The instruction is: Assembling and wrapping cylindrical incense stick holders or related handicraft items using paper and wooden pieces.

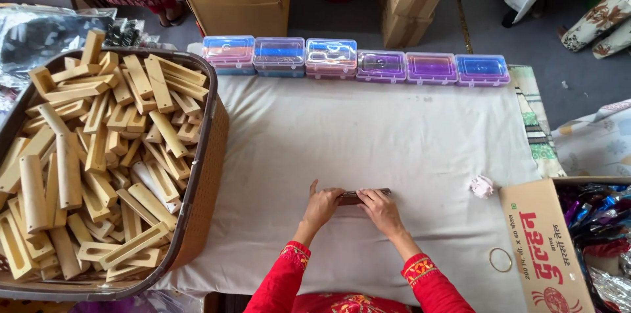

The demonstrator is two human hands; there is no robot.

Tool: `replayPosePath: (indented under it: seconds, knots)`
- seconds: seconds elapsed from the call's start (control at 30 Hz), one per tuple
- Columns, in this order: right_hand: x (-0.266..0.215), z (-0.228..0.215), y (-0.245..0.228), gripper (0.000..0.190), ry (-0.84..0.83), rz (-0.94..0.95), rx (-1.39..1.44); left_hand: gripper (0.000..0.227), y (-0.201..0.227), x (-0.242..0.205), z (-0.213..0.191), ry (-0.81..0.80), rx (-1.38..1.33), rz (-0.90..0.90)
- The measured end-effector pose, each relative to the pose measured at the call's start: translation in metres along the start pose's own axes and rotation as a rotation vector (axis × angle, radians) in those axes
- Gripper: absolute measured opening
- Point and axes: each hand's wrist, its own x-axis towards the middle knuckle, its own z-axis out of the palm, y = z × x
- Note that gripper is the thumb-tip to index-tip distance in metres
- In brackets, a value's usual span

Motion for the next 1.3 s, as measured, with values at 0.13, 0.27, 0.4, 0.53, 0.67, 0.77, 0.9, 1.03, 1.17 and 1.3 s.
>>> replayPosePath:
  seconds: [0.13, 0.27, 0.4, 0.53, 0.67, 0.77, 0.9, 1.03, 1.17, 1.3]
  knots:
    - [0.001, 0.002, 0.000, 0.036, 0.028, -0.053, -0.004, 0.041, -0.006, -0.010, 0.022, 0.217, 0.188, 0.225]
    - [0.003, 0.009, 0.005, 0.033, 0.044, -0.052, -0.021, 0.052, 0.005, -0.015, 0.021, 0.231, 0.343, 0.276]
    - [-0.002, 0.007, 0.007, 0.032, 0.028, -0.054, -0.008, 0.044, -0.001, -0.014, 0.047, 0.244, 0.321, 0.294]
    - [0.006, 0.008, 0.003, 0.034, 0.036, -0.047, 0.004, 0.056, -0.009, -0.008, 0.046, 0.220, 0.495, 0.335]
    - [0.008, 0.010, 0.007, 0.033, 0.008, -0.028, 0.007, 0.054, 0.003, -0.009, 0.026, 0.196, 0.382, 0.340]
    - [0.010, 0.005, 0.012, 0.031, -0.025, -0.020, 0.035, 0.049, 0.007, -0.010, 0.020, 0.171, 0.375, 0.326]
    - [0.019, -0.001, 0.015, 0.025, -0.156, 0.072, 0.116, 0.048, 0.011, -0.015, 0.021, 0.227, 0.443, 0.327]
    - [0.024, -0.008, 0.013, 0.024, -0.281, 0.066, 0.143, 0.037, 0.015, -0.016, 0.018, 0.126, 0.287, 0.247]
    - [0.015, 0.002, 0.012, 0.027, -0.345, 0.112, 0.069, 0.036, 0.004, -0.015, 0.036, 0.032, 0.276, 0.157]
    - [0.010, -0.017, -0.020, 0.046, 0.001, 0.049, 0.004, 0.029, 0.025, -0.027, 0.001, 0.062, -0.016, -0.044]
